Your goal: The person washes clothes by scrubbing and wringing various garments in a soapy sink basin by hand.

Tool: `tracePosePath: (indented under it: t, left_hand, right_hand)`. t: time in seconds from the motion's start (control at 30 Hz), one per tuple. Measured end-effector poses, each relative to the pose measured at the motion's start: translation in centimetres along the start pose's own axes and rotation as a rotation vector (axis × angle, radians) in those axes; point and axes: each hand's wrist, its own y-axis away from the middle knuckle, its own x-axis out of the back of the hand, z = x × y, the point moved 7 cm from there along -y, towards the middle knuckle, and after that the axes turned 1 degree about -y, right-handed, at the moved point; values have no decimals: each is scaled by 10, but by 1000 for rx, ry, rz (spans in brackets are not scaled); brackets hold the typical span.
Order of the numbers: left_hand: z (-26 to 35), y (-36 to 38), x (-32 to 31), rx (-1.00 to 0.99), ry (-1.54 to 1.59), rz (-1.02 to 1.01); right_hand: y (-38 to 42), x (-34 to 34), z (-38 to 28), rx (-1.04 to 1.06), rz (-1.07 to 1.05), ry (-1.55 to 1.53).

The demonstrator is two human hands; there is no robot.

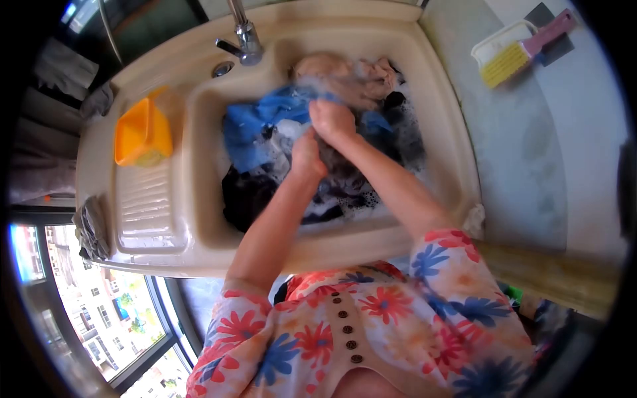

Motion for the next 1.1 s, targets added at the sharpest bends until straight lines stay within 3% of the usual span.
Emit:
tracePosePath:
  t: [0.1, 0.13, 0.23, 0.27, 0.3, 0.37, 0.43, 0.5, 0.57, 0.6, 0.67, 0.7, 0.77, 0.83, 0.87, 0.93, 0.97, 1.03, 1.1]
  left_hand:
    - [2, -5, 2, 3, 1, 26]
    - [3, -10, 6, -4, -3, 19]
    - [-1, -18, 22, -8, -28, 12]
    - [0, -20, 20, -18, -35, 0]
    - [-6, -4, -4, 18, -1, -87]
    - [1, -2, -1, -14, -53, 45]
    - [17, 16, -3, -380, -64, -242]
    - [22, 7, 8, -408, -114, -233]
    - [14, -23, 27, -88, -207, 76]
    - [19, 19, -11, -41, -243, 18]
    - [36, 27, -37, -124, -551, -224]
    - [39, 33, -47, -165, -687, -342]
    - [47, 50, -64, -281, -826, -348]
    - [47, 63, -87, -460, -1026, -421]
    - [56, 75, -104, -764, -1270, -440]
    - [69, 88, -126, -555, -998, -460]
    - [76, 100, -140, -453, -857, -466]
    - [99, 134, -171, -475, -698, -458]
    - [122, 167, -206, -492, -500, -619]
  right_hand:
    - [42, 34, -71, 266, -29, -83]
    - [69, 41, -104, 501, 91, -3]
    - [45, 19, -54, 221, 65, -17]
    - [15, -1, -3, 23, 34, -7]
    - [5, 6, 14, -15, 57, 2]
    - [18, 27, -14, 17, 77, -24]
    - [56, 23, -51, 256, 62, -136]
    - [76, 53, -88, 369, 159, -334]
    - [42, 21, -12, 82, 119, -143]
    - [20, 20, 31, -190, 30, -90]
    - [5, 38, 60, -82, 157, -127]
    - [0, 51, 51, -68, 88, -282]
    - [-12, 86, 16, -35, -50, -600]
    - [-15, 102, -49, 256, -264, -605]
    - [-18, 121, -65, 281, -301, -764]
    - [-23, 149, -88, 336, -383, -1077]
    - [-20, 148, -84, 252, -502, -1278]
    - [-7, 146, -68, 60, -755, -1663]
    - [14, 118, -52, 289, -811, -1251]
